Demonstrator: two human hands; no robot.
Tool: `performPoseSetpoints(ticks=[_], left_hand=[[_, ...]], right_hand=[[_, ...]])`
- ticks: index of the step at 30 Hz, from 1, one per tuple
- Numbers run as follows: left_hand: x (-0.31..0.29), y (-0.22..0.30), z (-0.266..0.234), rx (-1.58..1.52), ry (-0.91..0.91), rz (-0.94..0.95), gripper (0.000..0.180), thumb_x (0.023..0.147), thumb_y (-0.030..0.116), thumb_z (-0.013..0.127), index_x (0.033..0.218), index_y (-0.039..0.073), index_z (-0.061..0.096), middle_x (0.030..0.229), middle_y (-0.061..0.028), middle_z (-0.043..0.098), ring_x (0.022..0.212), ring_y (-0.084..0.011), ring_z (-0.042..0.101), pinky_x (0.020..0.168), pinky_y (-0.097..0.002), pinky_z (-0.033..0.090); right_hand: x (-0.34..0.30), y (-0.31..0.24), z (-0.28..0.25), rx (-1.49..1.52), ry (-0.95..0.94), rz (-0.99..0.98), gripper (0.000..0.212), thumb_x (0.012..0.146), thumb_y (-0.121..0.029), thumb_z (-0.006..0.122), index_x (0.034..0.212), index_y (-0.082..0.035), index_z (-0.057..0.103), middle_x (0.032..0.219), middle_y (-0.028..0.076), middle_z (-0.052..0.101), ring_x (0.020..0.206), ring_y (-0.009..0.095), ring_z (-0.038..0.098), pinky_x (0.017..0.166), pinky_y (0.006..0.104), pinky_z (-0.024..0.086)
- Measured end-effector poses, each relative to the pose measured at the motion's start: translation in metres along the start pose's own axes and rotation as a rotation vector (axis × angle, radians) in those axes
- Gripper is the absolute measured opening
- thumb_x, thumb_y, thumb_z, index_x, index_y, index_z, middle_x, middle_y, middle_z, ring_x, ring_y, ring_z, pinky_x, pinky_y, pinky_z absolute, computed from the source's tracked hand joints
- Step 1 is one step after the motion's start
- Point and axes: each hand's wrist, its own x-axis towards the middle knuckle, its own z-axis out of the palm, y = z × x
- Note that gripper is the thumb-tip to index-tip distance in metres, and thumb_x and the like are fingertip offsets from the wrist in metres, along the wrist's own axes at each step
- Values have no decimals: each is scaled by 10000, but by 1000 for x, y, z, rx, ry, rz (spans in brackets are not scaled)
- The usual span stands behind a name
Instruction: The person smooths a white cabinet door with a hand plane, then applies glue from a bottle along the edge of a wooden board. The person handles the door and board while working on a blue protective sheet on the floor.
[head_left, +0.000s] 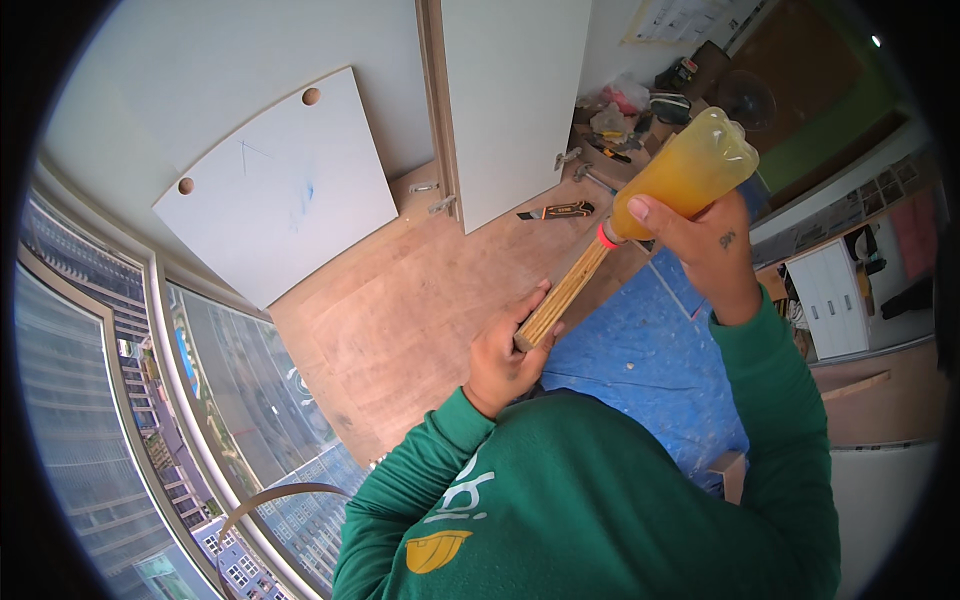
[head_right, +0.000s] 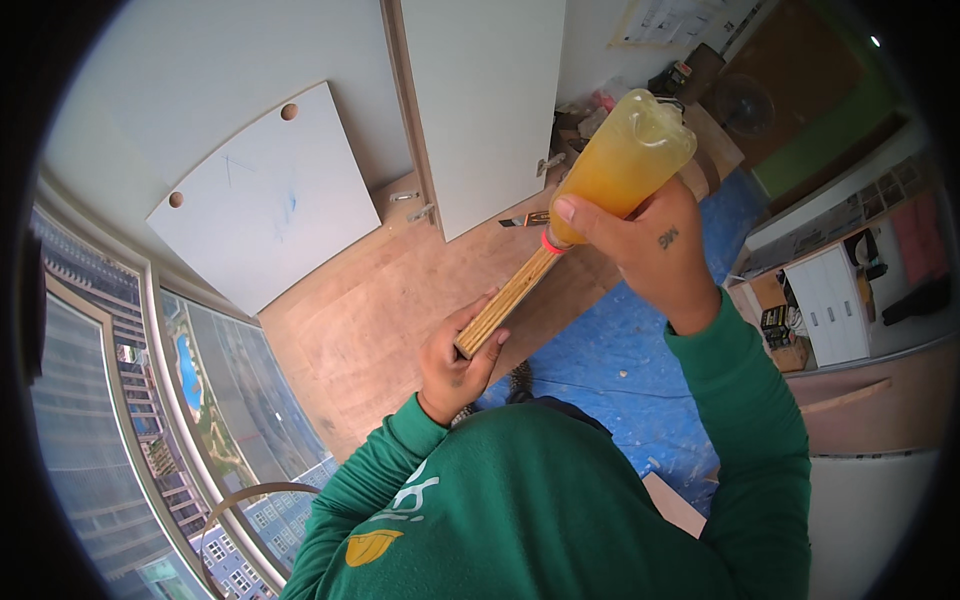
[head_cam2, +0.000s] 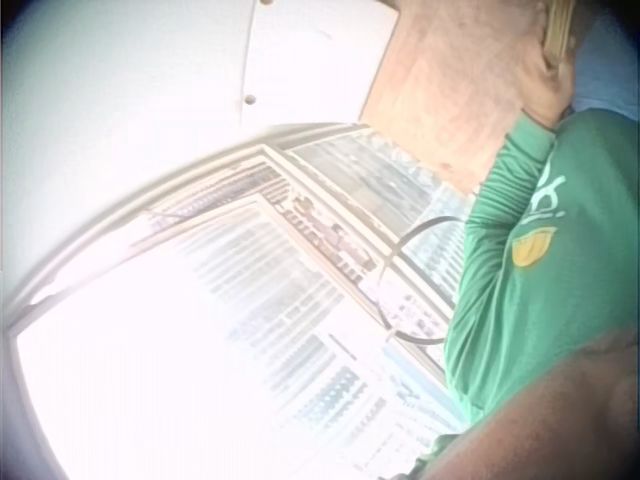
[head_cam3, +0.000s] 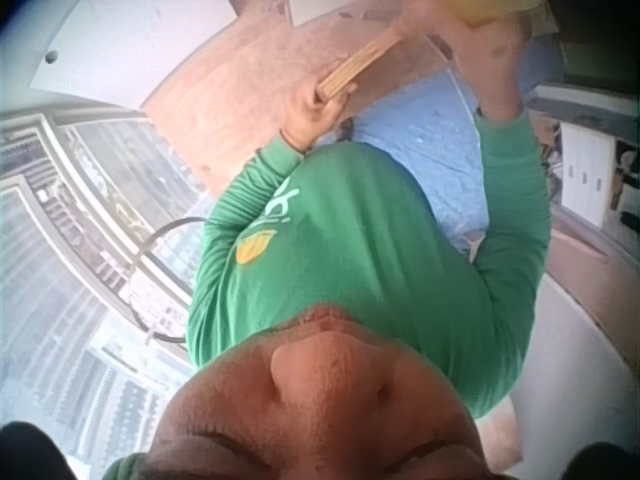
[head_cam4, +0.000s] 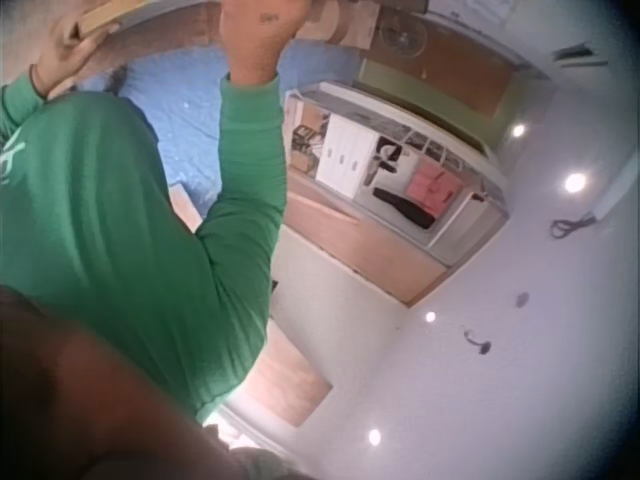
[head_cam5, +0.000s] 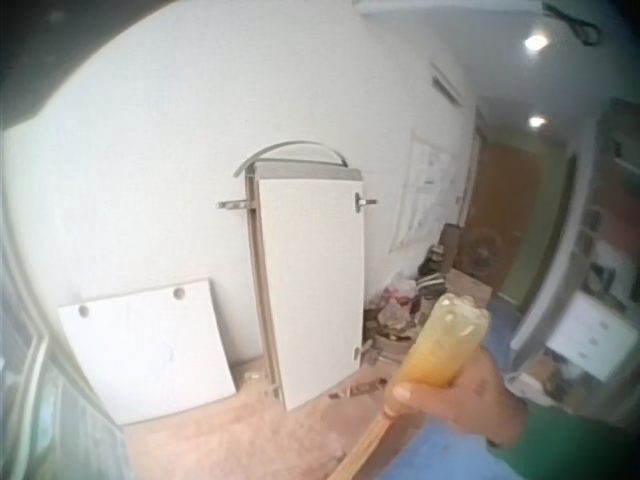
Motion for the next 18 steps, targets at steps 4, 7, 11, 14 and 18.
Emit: performPoseSetpoints(ticks=[4,7,11,14,18], left_hand=[[0,0,1,8,8,23,451,929,78,863,1324,-32,675,1328,-208,767,1135,-296,788,974,-366,608],[-1,0,2,2,5,2,476,908,77,872,1332,-12,677,1354,-208,753,1144,-332,779,979,-383,611],[-4,1,-1,10,-24,-23,484,913,71,861,1350,-14,671,1364,-207,748,1151,-336,775,992,-391,605],[-5,0,0,5,-26,-21,487,920,67,851,1362,-17,665,1370,-207,744,1160,-341,771,1002,-395,600],[-4,-3,0,7,-14,-11,494,922,64,849,1369,-24,658,1371,-210,743,1177,-339,768,1013,-389,595]], right_hand=[[0,-1,4,24,-7,70,185,942,-121,839,1043,-8,733,977,43,754,886,119,693,809,293,568],[-7,-6,12,92,-71,85,192,937,-129,842,1043,-10,734,973,49,755,885,122,697,809,297,571],[-35,-19,25,117,-204,55,229,930,-145,850,1074,-15,730,992,61,758,890,133,706,813,312,579],[-44,-17,20,112,-207,-32,267,933,-167,848,1112,-14,723,1027,74,758,914,147,711,833,325,584],[-41,4,-12,427,-14,95,311,972,-195,810,1193,-13,687,1100,90,739,1002,177,719,881,348,595]])
